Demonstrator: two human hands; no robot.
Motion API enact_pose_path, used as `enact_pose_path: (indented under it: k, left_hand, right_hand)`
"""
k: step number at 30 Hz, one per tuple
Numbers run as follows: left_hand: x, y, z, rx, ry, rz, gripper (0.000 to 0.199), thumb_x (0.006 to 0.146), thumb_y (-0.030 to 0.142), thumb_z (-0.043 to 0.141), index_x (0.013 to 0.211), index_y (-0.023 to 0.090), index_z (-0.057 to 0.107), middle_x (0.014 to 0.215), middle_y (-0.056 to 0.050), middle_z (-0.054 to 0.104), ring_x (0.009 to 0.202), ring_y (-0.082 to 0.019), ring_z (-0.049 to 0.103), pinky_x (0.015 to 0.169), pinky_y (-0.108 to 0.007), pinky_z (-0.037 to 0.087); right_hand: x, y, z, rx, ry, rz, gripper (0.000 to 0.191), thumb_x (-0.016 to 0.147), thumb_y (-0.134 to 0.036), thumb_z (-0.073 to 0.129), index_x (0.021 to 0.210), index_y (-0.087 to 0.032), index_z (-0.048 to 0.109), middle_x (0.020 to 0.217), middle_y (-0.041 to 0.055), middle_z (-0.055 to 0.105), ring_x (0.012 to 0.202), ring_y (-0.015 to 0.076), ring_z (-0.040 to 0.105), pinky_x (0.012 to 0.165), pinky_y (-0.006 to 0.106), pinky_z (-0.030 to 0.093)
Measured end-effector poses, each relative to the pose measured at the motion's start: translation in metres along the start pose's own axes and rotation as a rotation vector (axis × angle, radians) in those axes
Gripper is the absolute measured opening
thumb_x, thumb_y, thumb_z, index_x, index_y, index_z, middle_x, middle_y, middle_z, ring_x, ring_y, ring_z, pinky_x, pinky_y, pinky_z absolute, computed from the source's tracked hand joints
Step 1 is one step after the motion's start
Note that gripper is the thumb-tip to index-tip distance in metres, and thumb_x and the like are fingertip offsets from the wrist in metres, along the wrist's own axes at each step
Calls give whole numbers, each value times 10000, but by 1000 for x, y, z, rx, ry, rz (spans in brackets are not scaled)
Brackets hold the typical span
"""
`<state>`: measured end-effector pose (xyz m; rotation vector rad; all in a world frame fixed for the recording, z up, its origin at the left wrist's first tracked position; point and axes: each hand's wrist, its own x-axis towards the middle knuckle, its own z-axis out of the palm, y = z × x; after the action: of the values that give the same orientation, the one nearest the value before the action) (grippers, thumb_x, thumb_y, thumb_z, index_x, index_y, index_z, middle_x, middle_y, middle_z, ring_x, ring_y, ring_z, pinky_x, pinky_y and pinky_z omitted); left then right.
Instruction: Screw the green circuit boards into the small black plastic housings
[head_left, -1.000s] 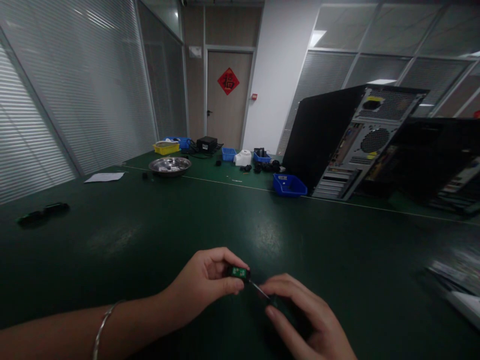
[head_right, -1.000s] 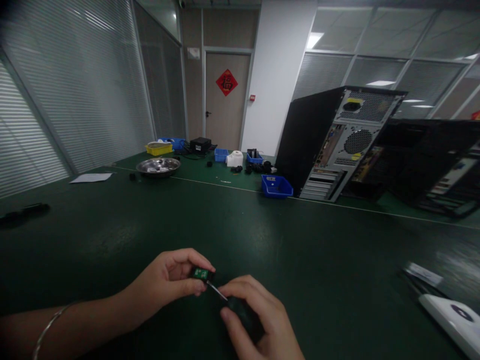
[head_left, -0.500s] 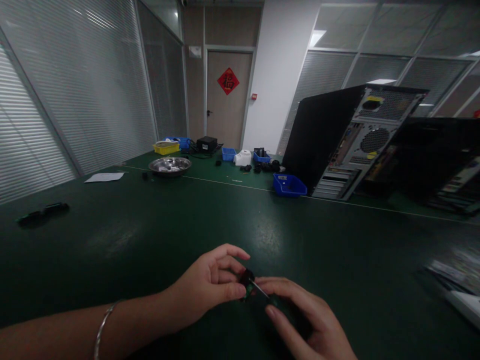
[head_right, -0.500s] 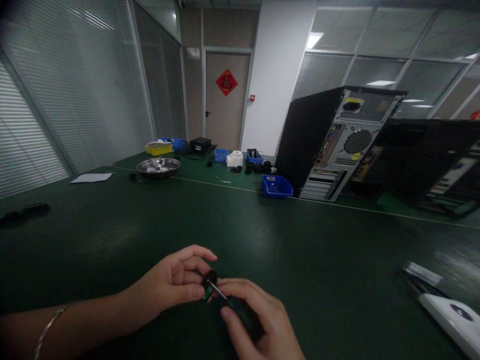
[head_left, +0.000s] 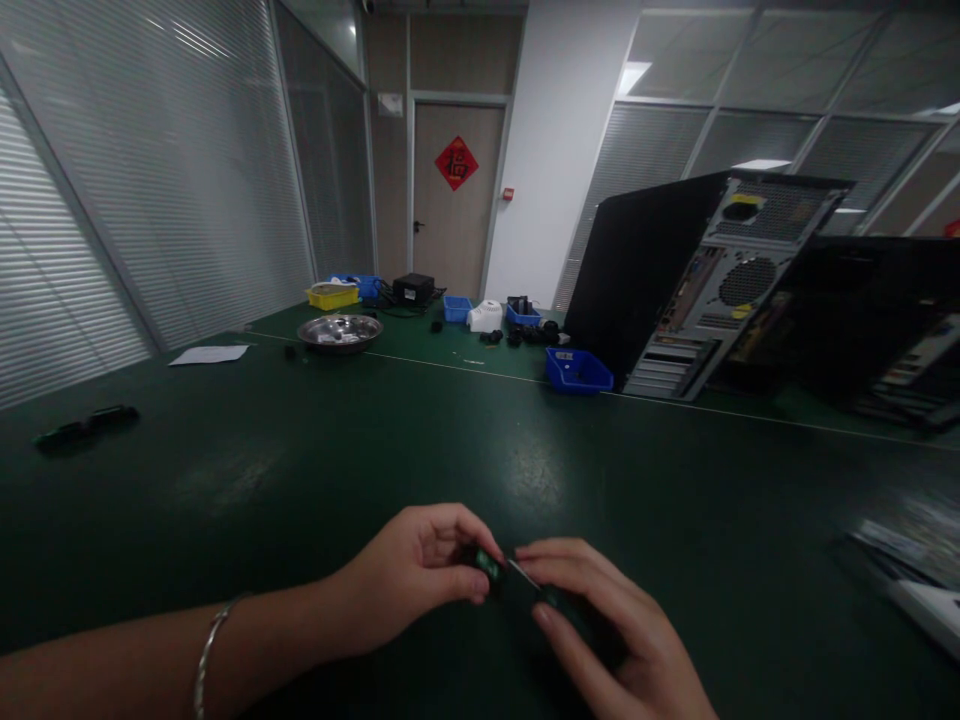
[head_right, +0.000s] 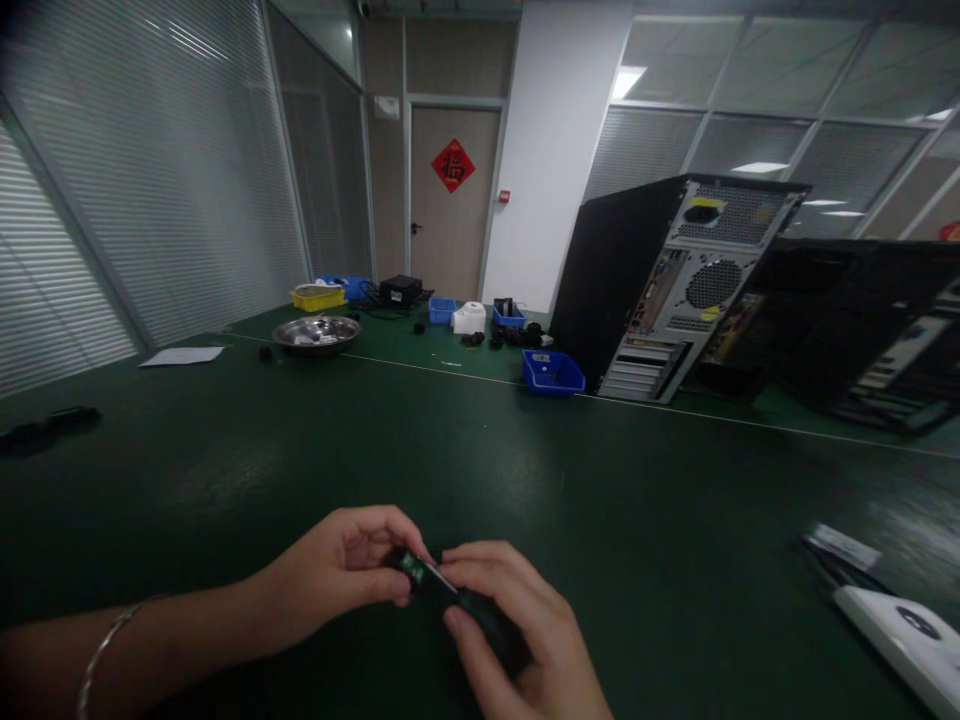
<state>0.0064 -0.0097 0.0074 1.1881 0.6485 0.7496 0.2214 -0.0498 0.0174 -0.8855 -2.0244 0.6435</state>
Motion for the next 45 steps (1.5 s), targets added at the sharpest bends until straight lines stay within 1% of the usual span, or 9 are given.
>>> enact_pose_path:
  k: [6, 10, 13, 17, 20, 22, 28, 38, 45]
  left_hand:
    - [2, 0, -3, -15, 42, 103, 221, 761, 75, 698, 968, 121, 633, 946, -60, 681, 846, -146, 635, 774, -283, 491]
    - [1, 1, -2, 52, 77, 80, 171, 770, 84, 689, 937, 115, 671, 876, -41, 697, 783, -126, 643, 779, -271, 493]
    - [-2, 1, -1, 102, 93, 74, 188, 762, 82, 695, 942, 135, 684, 891, -34, 707, 811, -136, 656, 798, -275, 498]
    - [-5, 1, -3, 345, 96, 188, 191, 775, 112, 698, 956, 170, 716, 967, -52, 711, 921, -189, 663, 835, -302, 504]
    - [-6, 1, -5, 506, 101, 253, 176, 787, 150, 701, 956, 188, 733, 977, -62, 717, 937, -206, 665, 832, -309, 509]
    - [-6, 0, -5, 450, 102, 235, 177, 782, 155, 709, 953, 191, 731, 975, -59, 724, 932, -205, 672, 838, -313, 512]
    - [-2, -2, -2, 144, 101, 79, 205, 731, 103, 730, 926, 165, 723, 893, -33, 746, 846, -171, 687, 814, -297, 521]
    - [-2, 3, 0, 33, 108, 53, 176, 713, 85, 739, 879, 145, 737, 800, -19, 740, 730, -126, 673, 743, -252, 525]
    - [0, 2, -2, 5, 110, 59, 170, 698, 113, 763, 865, 131, 730, 827, -43, 741, 721, -138, 676, 730, -267, 532]
  right_hand:
    - [-1, 1, -1, -28, -24, 78, 242, 878, -97, 541, 1045, -219, 664, 961, 72, 664, 892, 189, 667, 770, 256, 558]
    - [-2, 3, -1, -45, -79, 136, 219, 892, -116, 522, 1036, -205, 661, 966, 75, 647, 886, 182, 657, 762, 259, 548]
    - [-1, 4, -1, -55, -101, 140, 207, 895, -126, 513, 1026, -193, 659, 963, 80, 638, 890, 186, 650, 770, 273, 542]
    - [-1, 4, -1, -76, -134, 152, 218, 893, -117, 503, 1036, -190, 651, 969, 81, 631, 882, 183, 653, 758, 271, 541]
    - [-2, 2, -1, -89, -131, 144, 212, 884, -119, 512, 1026, -195, 650, 965, 79, 634, 875, 187, 656, 752, 273, 542]
    - [-1, 1, -1, -86, -130, 135, 213, 881, -115, 513, 1020, -199, 651, 963, 77, 637, 872, 188, 657, 748, 272, 543]
    - [-2, 3, 0, -27, -99, 116, 219, 876, -97, 529, 1013, -213, 655, 930, 60, 645, 861, 180, 660, 748, 257, 541]
    - [-1, 3, 1, 5, -84, 95, 235, 871, -84, 547, 1024, -222, 660, 939, 57, 665, 874, 177, 668, 763, 251, 548]
    - [-3, 5, 2, 34, -54, 96, 233, 873, -86, 548, 1022, -226, 660, 942, 58, 670, 877, 181, 670, 767, 259, 553]
